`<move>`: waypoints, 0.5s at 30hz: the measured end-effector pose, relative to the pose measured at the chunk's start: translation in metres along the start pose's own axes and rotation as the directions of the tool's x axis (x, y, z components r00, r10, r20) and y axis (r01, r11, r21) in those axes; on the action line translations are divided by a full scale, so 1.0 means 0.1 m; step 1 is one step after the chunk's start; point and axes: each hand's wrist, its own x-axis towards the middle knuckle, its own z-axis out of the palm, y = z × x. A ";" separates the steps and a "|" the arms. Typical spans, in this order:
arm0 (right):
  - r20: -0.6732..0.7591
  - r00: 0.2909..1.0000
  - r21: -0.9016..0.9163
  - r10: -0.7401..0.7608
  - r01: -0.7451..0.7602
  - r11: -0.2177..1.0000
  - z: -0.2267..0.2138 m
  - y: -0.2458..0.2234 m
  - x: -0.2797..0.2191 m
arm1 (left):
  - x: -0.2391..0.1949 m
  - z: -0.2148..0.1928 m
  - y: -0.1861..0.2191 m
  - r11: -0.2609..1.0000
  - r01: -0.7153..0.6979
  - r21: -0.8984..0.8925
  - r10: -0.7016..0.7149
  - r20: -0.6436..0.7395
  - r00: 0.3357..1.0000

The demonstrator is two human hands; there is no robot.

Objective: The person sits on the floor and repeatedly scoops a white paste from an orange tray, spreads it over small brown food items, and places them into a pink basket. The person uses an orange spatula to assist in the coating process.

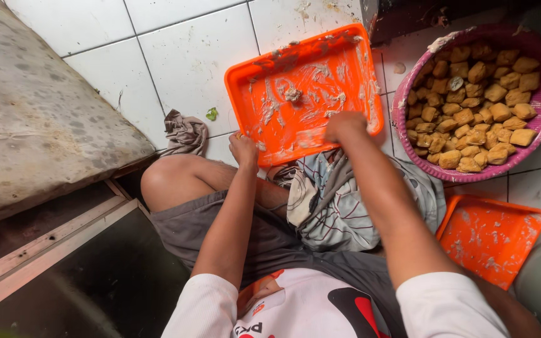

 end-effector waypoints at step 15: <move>-0.337 0.918 0.814 -0.211 0.396 0.424 0.84 -1.02 0.41 | -0.03 -0.11 -0.01 0.971 0.059 -0.230 -0.024 0.155 0.988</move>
